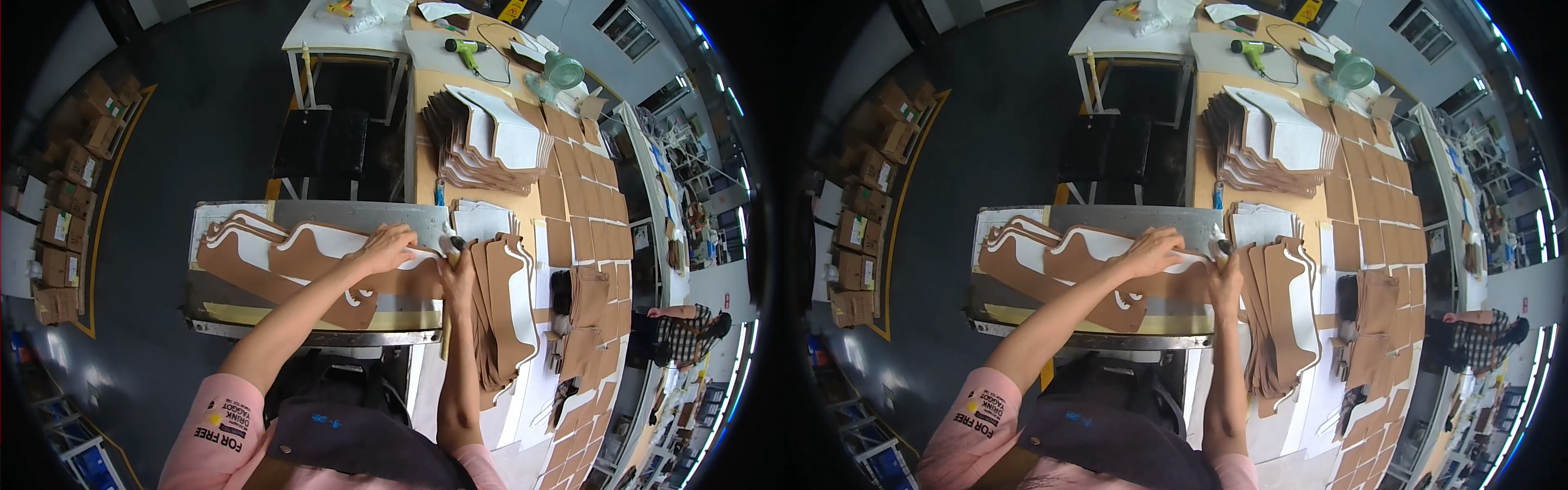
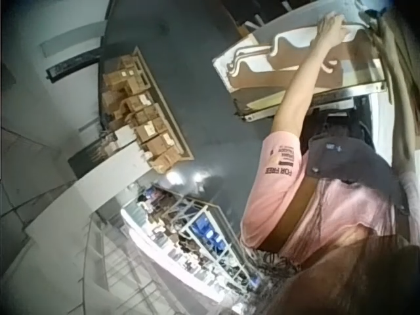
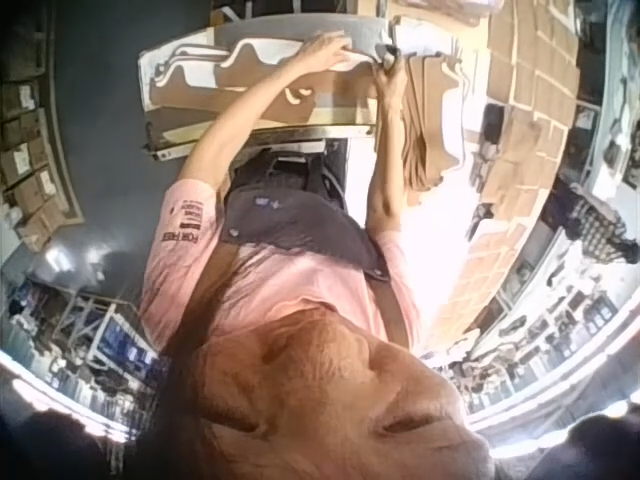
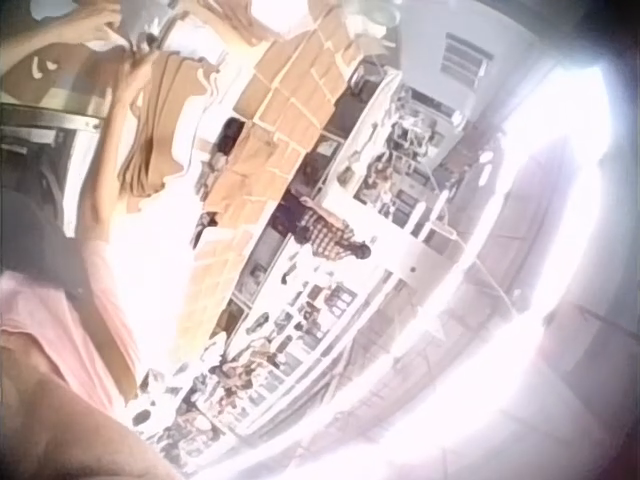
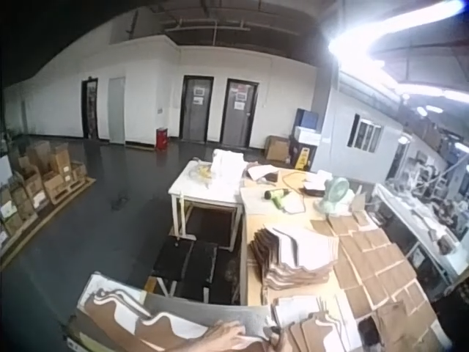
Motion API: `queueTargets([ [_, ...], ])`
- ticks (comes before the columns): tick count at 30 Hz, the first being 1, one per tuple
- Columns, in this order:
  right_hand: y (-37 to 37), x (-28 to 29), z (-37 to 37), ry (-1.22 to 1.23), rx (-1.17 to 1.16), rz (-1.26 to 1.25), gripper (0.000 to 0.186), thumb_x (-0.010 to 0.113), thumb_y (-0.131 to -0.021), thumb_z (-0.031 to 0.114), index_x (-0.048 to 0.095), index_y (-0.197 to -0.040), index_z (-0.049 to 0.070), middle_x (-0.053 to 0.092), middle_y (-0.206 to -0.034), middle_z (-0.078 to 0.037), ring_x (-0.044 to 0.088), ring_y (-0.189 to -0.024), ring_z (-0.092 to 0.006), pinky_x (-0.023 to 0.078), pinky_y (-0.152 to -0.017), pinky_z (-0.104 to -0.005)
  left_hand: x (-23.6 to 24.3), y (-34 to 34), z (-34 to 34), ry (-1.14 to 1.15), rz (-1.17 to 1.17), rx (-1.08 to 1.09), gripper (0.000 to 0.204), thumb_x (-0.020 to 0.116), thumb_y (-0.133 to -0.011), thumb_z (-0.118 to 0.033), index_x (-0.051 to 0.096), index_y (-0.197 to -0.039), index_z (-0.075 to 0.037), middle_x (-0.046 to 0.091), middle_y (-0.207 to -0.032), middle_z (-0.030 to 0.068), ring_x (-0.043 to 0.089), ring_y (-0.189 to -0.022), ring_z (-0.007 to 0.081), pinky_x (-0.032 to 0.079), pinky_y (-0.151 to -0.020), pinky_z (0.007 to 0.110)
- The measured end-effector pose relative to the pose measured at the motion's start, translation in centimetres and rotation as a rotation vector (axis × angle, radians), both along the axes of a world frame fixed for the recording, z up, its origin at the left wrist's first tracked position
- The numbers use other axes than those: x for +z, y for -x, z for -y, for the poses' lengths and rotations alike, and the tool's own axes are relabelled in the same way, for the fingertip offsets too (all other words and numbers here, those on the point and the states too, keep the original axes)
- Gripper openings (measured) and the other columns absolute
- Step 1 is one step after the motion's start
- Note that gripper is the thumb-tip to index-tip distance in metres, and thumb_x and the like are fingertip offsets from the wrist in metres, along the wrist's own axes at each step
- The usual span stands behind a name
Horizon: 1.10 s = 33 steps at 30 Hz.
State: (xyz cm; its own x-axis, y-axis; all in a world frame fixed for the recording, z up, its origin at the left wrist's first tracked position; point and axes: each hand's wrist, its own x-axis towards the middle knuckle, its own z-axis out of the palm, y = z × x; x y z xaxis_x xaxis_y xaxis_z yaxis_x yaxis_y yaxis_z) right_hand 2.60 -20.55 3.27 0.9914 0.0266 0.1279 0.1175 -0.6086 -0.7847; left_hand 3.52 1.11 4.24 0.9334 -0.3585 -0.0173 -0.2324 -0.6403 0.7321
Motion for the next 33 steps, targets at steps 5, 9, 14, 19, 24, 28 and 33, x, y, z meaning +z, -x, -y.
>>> queueTargets([
  [5, 0.9, 3.7, 5.7, -0.045, -0.085, 0.064, 0.039, 0.070, -0.087, 0.008, 0.055, -0.123, 0.000, 0.067, -0.096, -0.018, 0.065, -0.086, -0.0266, 0.050, -0.074, -0.0342, 1.0, 4.2, -7.3, -0.235, 0.469, 0.329, 0.031, 0.073, -0.080, -0.021, 0.064, -0.106, -0.006, 0.060, -0.110, 0.0090, 0.052, -0.112, 0.0287, 0.036, -0.099, 0.045],
  [9, 0.4, 4.8, 8.6, 0.120, -0.182, -0.063, 0.039, 0.066, -0.087, 0.009, 0.055, -0.123, 0.001, 0.068, -0.096, -0.025, 0.068, -0.091, -0.0384, 0.050, -0.078, -0.0406, -1.1, 7.9, -9.7, -0.206, 0.323, 0.431, 0.036, 0.071, -0.084, -0.021, 0.063, -0.116, -0.005, 0.058, -0.120, 0.0104, 0.049, -0.120, 0.0295, 0.035, -0.103, 0.044],
  [14, 0.2, 4.6, 8.2, 0.218, -0.148, -0.002, 0.029, 0.063, -0.085, 0.008, 0.058, -0.113, 0.001, 0.067, -0.090, -0.020, 0.066, -0.081, -0.0300, 0.051, -0.074, -0.0403, -2.3, 7.0, -7.7, -0.001, 0.285, 0.487, 0.035, 0.070, -0.084, -0.021, 0.063, -0.115, -0.006, 0.057, -0.126, 0.0097, 0.047, -0.126, 0.0287, 0.036, -0.103, 0.045],
  [19, -1.1, 9.8, 6.4, 0.366, -0.088, 0.035, 0.024, 0.065, -0.084, 0.013, 0.058, -0.104, 0.001, 0.067, -0.091, -0.021, 0.068, -0.086, -0.0365, 0.051, -0.073, -0.0428, -2.8, 5.4, -7.7, -0.138, 0.192, 0.391, 0.031, 0.074, -0.079, -0.015, 0.066, -0.107, -0.006, 0.057, -0.110, 0.0072, 0.051, -0.110, 0.0259, 0.040, -0.095, 0.043],
  [24, -1.7, 8.6, 5.6, 0.810, -0.227, 0.171, 0.024, 0.065, -0.088, 0.015, 0.057, -0.109, 0.004, 0.064, -0.094, -0.020, 0.066, -0.080, -0.0429, 0.051, -0.066, -0.0491, -3.9, 7.2, -6.1, -0.179, 0.281, 0.306, 0.039, 0.074, -0.077, -0.014, 0.063, -0.114, -0.006, 0.054, -0.116, 0.0062, 0.048, -0.114, 0.0263, 0.039, -0.097, 0.043],
  [28, -1.6, 1.8, 1.0, 0.117, 0.083, 0.055, 0.023, 0.059, -0.098, 0.015, 0.058, -0.113, -0.003, 0.056, -0.075, -0.005, 0.049, -0.067, -0.0107, 0.043, -0.057, -0.0297, -4.2, 7.2, -5.3, -0.248, 0.376, 0.355, 0.044, 0.074, -0.078, -0.019, 0.061, -0.118, -0.005, 0.053, -0.122, 0.0074, 0.048, -0.114, 0.0264, 0.038, -0.098, 0.043],
  [33, -2.5, -0.8, -7.7, 0.234, 0.267, 0.078, 0.015, 0.059, -0.096, 0.013, 0.052, -0.095, -0.001, 0.055, -0.069, -0.025, 0.053, -0.061, -0.0395, 0.044, -0.056, -0.0446, -5.0, 7.1, -4.7, -0.418, 0.428, 0.321, 0.050, 0.073, -0.081, -0.025, 0.059, -0.124, -0.004, 0.050, -0.134, 0.0080, 0.047, -0.114, 0.0256, 0.036, -0.100, 0.045],
])
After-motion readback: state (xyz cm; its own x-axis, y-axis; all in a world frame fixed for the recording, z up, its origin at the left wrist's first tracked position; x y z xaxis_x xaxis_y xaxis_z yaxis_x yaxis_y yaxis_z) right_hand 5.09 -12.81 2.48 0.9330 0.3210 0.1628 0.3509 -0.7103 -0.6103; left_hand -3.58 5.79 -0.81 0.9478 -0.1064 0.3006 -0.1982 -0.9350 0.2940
